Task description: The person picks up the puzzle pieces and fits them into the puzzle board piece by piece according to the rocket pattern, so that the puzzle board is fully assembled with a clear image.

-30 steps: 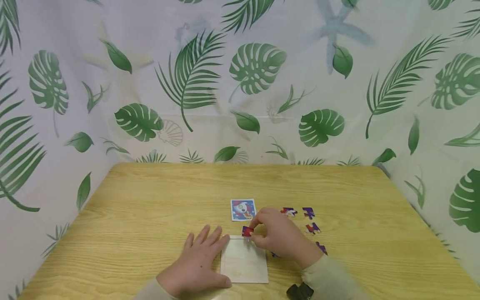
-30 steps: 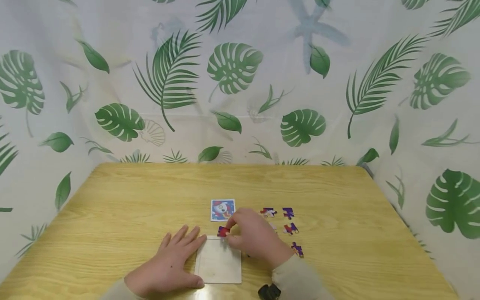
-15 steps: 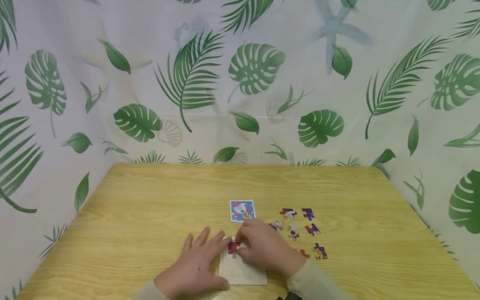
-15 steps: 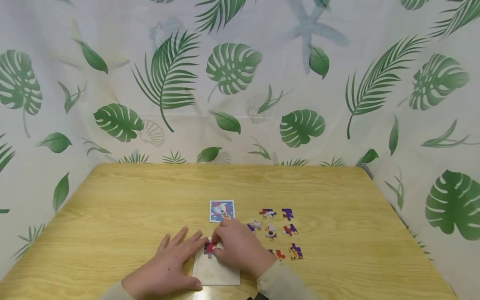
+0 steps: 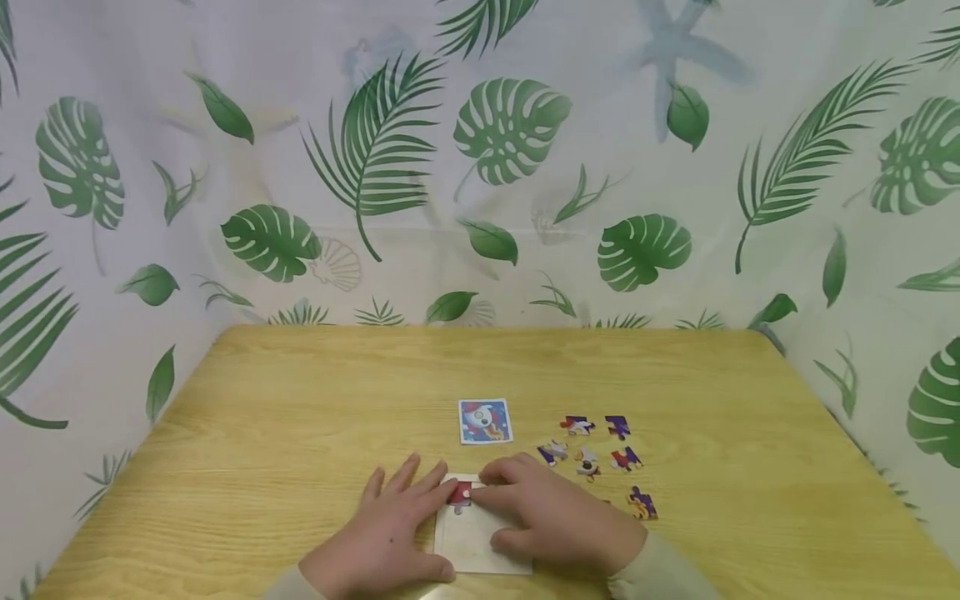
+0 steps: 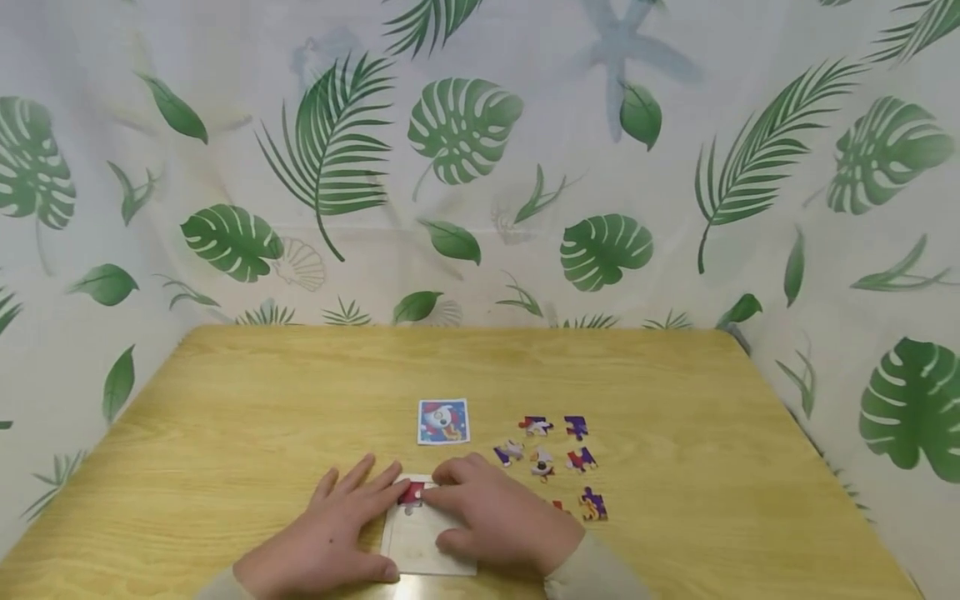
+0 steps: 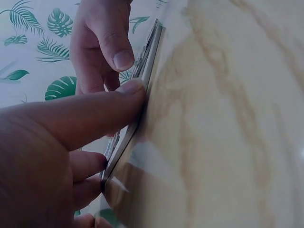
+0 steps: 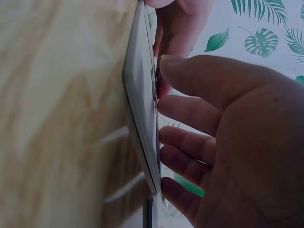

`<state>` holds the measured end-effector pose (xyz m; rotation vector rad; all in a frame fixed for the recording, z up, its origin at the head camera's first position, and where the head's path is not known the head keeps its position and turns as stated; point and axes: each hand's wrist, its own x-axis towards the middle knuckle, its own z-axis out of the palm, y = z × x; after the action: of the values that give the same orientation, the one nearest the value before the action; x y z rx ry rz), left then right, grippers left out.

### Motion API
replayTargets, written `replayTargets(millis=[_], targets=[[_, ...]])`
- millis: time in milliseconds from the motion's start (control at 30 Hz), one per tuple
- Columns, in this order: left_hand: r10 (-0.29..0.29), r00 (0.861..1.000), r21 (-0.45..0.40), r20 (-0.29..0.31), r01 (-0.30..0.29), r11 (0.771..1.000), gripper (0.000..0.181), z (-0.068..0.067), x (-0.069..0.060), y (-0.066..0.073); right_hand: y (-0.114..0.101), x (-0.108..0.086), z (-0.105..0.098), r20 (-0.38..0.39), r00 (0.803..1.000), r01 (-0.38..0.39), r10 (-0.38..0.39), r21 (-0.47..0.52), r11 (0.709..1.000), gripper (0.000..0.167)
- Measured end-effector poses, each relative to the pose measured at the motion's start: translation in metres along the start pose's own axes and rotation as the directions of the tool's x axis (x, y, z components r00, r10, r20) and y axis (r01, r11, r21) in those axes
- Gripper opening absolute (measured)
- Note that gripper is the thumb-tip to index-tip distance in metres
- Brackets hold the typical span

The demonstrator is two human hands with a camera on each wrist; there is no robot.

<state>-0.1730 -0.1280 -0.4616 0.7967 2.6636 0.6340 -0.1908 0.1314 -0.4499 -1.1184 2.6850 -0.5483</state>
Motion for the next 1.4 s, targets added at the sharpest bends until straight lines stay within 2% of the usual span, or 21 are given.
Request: replayTargets(millis=[167,367,600,933,1167,1267,1400], targets=[[0.005,1.0,-0.009,-0.014,-0.005,1.0,0.095,-0.002,-0.002,-0.002,-0.002,0.003,-0.001,0.003,1.0,0.03,-0.03,-0.045,0.999,0.053],[0.04,0.999,-0.034,0.016,-0.039,0.999,0.092,-0.004,-0.001,-0.005,-0.001,0.003,0.0,0.012,1.0,0.017,-0.016,-0.063,0.998,0.056],[0.055,0.998,-0.027,0.018,-0.054,0.998,0.09,-0.006,-0.002,-0.005,-0.002,0.004,0.0,0.01,1.0,0.009,-0.009,-0.062,0.998,0.058],[0.045,0.999,-0.03,0.026,-0.045,0.999,0.089,-0.005,-0.001,-0.005,0.0,0.001,0.001,-0.035,0.999,0.006,-0.007,-0.004,1.0,0.05],[0.041,0.999,-0.023,0.026,-0.04,0.999,0.088,-0.005,-0.001,-0.005,0.002,-0.001,-0.004,-0.02,0.999,-0.036,0.038,0.087,0.996,0.044],[0.039,0.999,-0.023,0.022,-0.039,0.999,0.088,-0.004,-0.001,-0.006,0.004,-0.003,-0.008,-0.042,0.998,-0.051,0.056,0.106,0.993,0.043],[0.036,0.999,-0.02,0.019,-0.036,0.999,0.089,-0.003,-0.002,-0.006,0.012,-0.006,-0.017,-0.113,0.992,-0.052,0.062,0.089,0.995,0.043]])
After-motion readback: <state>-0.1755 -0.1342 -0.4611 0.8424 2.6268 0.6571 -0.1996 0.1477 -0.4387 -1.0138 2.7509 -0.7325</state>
